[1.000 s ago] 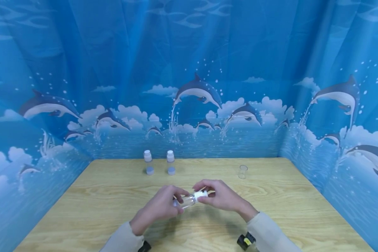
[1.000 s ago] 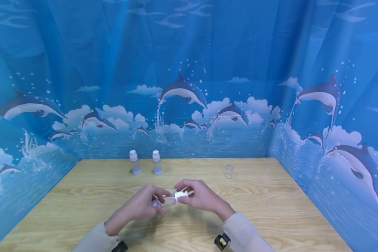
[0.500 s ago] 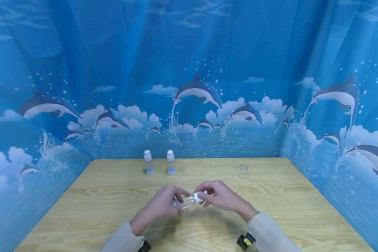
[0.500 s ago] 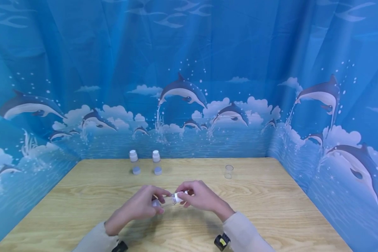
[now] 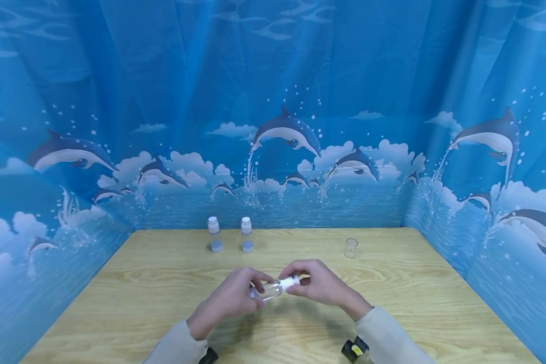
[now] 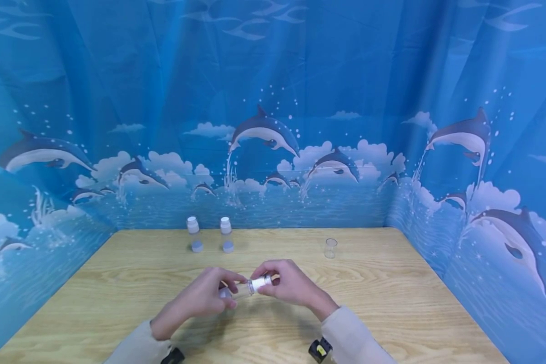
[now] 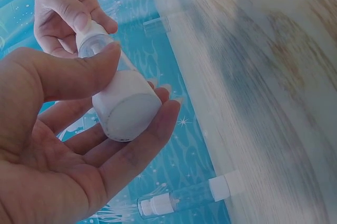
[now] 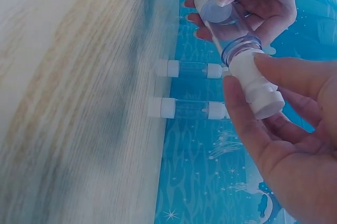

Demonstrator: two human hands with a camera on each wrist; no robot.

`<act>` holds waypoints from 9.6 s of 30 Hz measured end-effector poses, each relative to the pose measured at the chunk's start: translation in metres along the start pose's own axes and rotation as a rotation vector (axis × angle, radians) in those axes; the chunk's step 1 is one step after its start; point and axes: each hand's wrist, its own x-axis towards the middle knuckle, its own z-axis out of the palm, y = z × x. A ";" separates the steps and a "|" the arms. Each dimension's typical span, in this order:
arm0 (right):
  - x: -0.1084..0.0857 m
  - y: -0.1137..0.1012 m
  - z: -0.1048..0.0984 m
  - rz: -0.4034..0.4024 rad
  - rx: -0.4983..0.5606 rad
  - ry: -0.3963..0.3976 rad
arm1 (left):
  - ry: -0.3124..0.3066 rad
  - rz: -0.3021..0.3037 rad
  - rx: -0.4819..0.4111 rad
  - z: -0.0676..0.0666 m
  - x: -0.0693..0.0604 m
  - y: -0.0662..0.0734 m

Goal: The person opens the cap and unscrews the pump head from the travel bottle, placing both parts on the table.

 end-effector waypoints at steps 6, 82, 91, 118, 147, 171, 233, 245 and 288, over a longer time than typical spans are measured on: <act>-0.001 0.000 0.001 0.009 0.005 -0.003 | -0.010 -0.005 -0.006 -0.001 0.001 0.001; -0.001 0.003 -0.004 -0.002 0.061 -0.033 | 0.002 0.039 -0.057 -0.001 0.002 -0.002; 0.000 0.004 -0.003 0.007 0.053 -0.036 | 0.001 0.030 -0.057 -0.001 0.002 -0.002; -0.002 -0.001 -0.007 -0.025 -0.011 0.019 | 0.002 0.014 -0.043 -0.002 0.003 -0.003; -0.015 0.003 -0.062 0.104 -0.223 0.146 | 0.004 0.024 -0.022 -0.003 0.002 -0.004; -0.030 0.022 -0.098 0.384 -0.226 0.150 | 0.004 0.011 -0.004 -0.003 0.002 -0.003; -0.043 0.058 -0.115 0.499 -0.318 0.201 | 0.013 0.016 -0.021 -0.004 0.000 -0.003; -0.043 0.064 -0.116 0.543 -0.362 0.181 | 0.003 0.017 -0.023 -0.004 0.001 -0.004; -0.043 0.064 -0.107 0.593 -0.465 0.101 | 0.247 -0.120 -0.014 -0.022 0.004 -0.021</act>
